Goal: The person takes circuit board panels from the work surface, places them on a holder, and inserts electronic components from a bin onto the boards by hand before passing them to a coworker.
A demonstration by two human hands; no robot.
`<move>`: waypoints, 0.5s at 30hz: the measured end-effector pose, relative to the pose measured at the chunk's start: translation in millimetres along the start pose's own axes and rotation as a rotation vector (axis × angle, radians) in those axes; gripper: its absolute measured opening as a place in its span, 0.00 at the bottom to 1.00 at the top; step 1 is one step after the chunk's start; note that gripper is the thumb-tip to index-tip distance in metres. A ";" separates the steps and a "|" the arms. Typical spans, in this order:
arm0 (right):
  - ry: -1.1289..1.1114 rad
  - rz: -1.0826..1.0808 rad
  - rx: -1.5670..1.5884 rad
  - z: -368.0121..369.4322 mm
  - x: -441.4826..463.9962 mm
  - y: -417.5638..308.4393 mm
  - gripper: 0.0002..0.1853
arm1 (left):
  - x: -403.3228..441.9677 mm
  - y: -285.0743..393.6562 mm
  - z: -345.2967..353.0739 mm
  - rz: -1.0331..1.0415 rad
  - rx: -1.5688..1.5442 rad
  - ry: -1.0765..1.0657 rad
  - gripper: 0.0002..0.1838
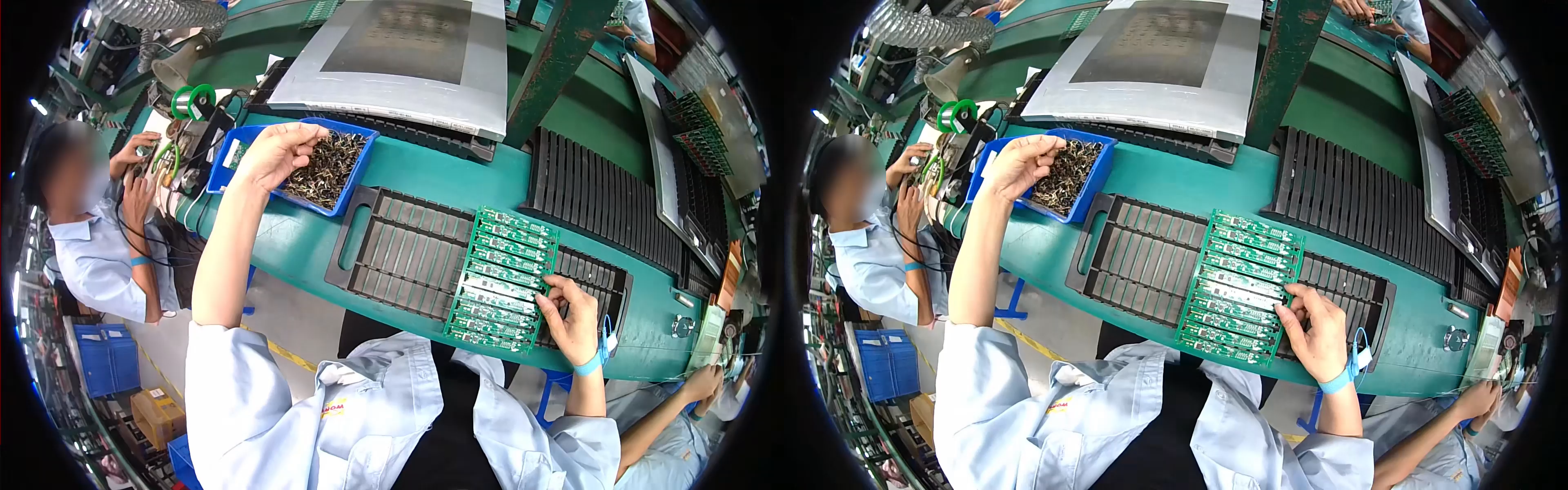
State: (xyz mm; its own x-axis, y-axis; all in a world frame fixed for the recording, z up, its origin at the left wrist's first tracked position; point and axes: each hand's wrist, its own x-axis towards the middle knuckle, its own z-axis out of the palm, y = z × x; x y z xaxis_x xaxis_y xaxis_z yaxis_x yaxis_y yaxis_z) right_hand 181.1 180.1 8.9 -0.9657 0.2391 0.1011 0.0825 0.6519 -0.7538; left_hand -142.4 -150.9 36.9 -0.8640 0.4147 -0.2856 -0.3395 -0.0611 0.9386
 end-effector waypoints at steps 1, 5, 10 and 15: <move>-0.001 -0.005 -0.011 -0.4 0.6 -0.4 0.14 | 0.4 1.1 -1.0 0.000 -0.017 -0.023 0.08; -0.015 -0.014 -0.036 -1.5 -2.2 -1.5 0.14 | -2.6 -2.0 -1.8 -0.004 -0.031 -0.039 0.07; -0.010 -0.038 -0.055 -8.8 0.3 -2.5 0.13 | 0.2 -2.9 -2.7 0.015 0.013 0.021 0.08; 0.075 -0.077 -0.069 -19.6 3.6 -8.6 0.13 | 2.3 -3.3 -6.4 0.031 -0.053 -0.016 0.09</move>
State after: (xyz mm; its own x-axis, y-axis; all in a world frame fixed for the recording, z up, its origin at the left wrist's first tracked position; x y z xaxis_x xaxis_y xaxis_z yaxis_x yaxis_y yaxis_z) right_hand 181.7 189.5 28.5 -0.9488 0.2384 0.2070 0.0286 0.7179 -0.6955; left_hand -145.6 -155.5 31.9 -0.8684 0.4264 -0.2532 -0.3325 -0.1219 0.9352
